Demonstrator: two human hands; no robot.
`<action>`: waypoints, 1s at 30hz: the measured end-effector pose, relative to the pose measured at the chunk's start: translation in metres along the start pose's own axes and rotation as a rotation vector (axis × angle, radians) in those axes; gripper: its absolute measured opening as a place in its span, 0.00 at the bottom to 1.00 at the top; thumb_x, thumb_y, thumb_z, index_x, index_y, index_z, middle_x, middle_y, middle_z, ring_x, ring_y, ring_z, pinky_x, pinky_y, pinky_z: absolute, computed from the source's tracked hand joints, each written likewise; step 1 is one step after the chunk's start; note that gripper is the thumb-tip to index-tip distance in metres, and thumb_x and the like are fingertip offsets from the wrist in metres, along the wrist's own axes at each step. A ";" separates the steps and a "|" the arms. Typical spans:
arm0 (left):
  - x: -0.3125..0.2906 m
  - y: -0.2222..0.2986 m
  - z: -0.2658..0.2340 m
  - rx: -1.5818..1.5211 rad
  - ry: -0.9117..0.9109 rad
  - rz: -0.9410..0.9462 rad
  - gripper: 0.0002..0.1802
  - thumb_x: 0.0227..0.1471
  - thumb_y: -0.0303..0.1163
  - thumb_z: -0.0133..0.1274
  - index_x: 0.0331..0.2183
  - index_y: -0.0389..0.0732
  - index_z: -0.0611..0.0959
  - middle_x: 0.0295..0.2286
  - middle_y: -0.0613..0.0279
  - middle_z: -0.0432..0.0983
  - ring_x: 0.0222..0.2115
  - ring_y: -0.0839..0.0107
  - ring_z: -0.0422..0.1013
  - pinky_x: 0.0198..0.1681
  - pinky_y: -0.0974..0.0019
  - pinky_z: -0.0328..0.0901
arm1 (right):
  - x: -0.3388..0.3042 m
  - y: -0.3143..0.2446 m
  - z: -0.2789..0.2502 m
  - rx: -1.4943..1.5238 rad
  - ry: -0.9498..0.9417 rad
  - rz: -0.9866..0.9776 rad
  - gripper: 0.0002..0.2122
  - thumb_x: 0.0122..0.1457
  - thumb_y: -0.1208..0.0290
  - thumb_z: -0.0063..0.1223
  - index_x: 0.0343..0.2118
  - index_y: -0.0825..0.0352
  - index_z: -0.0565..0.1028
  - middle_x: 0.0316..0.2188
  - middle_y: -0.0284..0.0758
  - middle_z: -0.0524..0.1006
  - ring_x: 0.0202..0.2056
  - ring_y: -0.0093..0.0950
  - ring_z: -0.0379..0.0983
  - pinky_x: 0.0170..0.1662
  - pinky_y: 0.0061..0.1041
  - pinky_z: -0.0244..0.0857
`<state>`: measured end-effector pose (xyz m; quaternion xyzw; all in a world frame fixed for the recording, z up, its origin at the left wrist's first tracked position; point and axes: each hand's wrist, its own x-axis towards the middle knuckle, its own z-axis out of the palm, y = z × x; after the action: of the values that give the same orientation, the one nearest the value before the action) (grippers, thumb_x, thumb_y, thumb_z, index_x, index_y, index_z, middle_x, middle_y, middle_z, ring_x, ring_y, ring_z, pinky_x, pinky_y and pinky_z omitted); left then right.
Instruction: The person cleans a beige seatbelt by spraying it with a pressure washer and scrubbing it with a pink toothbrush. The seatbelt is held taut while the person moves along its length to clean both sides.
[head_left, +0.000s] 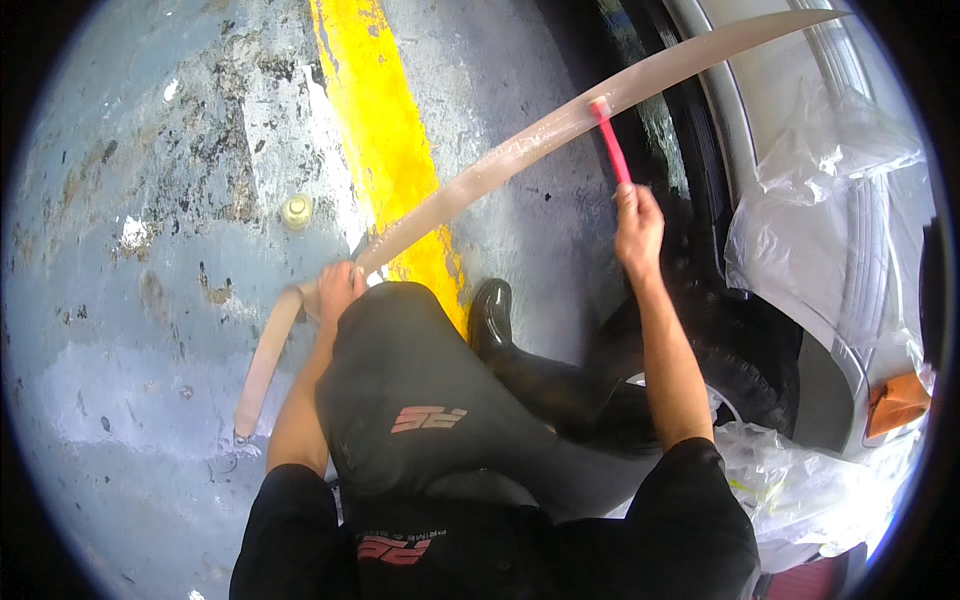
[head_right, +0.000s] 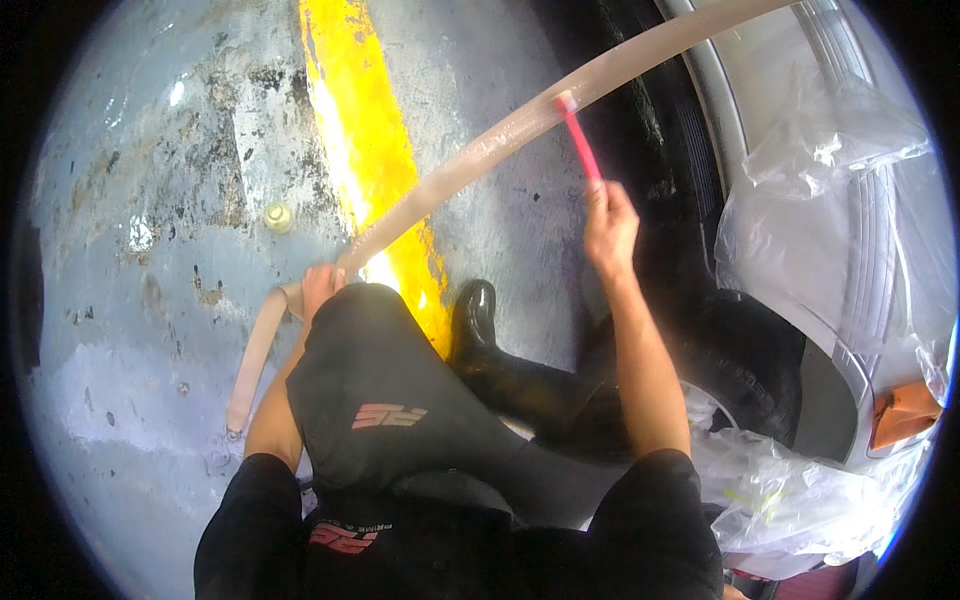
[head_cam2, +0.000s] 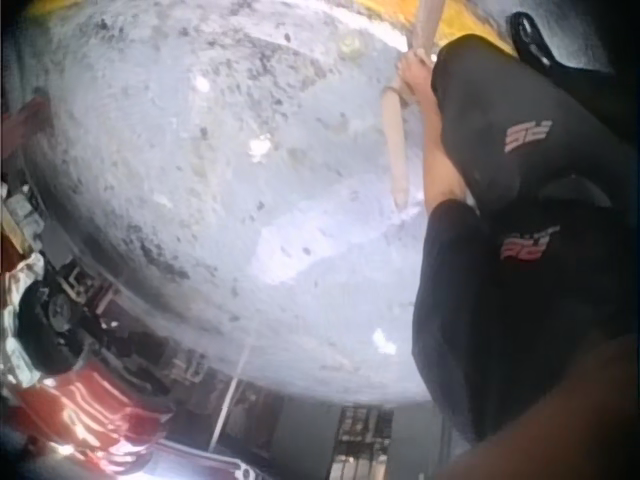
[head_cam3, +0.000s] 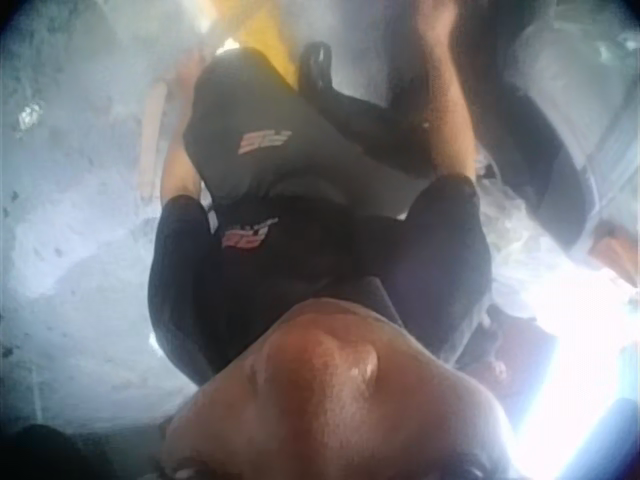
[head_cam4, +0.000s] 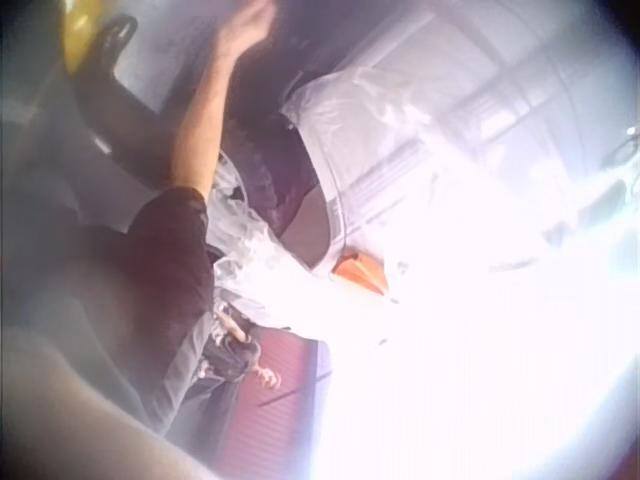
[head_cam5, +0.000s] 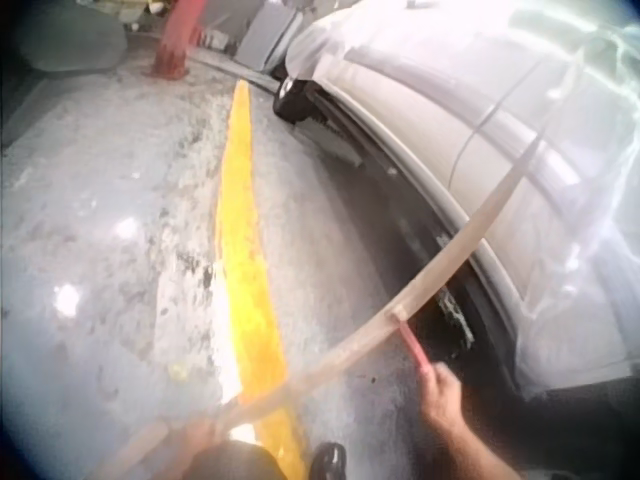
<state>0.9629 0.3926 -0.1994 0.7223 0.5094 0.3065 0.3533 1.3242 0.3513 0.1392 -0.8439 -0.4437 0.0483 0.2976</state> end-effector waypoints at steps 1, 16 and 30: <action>0.001 0.001 -0.001 0.021 -0.010 -0.015 0.08 0.51 0.32 0.55 0.33 0.38 0.78 0.30 0.51 0.75 0.36 0.49 0.68 0.41 0.48 0.61 | 0.000 0.003 0.005 0.040 0.004 0.015 0.17 0.66 0.58 0.49 0.30 0.70 0.74 0.20 0.24 0.66 0.26 0.17 0.59 0.28 0.22 0.59; 0.010 0.011 -0.007 -0.025 -0.083 -0.045 0.08 0.50 0.30 0.54 0.33 0.37 0.79 0.32 0.50 0.76 0.38 0.48 0.68 0.42 0.49 0.61 | -0.096 0.053 0.109 -0.212 -0.308 0.014 0.18 0.66 0.54 0.45 0.36 0.67 0.76 0.24 0.50 0.75 0.28 0.41 0.76 0.32 0.38 0.68; 0.012 0.007 -0.010 -0.062 -0.125 -0.087 0.08 0.50 0.31 0.55 0.32 0.37 0.79 0.34 0.50 0.76 0.39 0.49 0.69 0.43 0.49 0.61 | -0.153 0.048 0.125 -0.335 -0.690 0.006 0.17 0.66 0.53 0.43 0.39 0.65 0.75 0.27 0.51 0.77 0.32 0.52 0.76 0.35 0.44 0.68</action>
<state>0.9624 0.4044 -0.1873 0.7060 0.5076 0.2605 0.4196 1.2230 0.2692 -0.0174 -0.8164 -0.5169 0.2572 -0.0116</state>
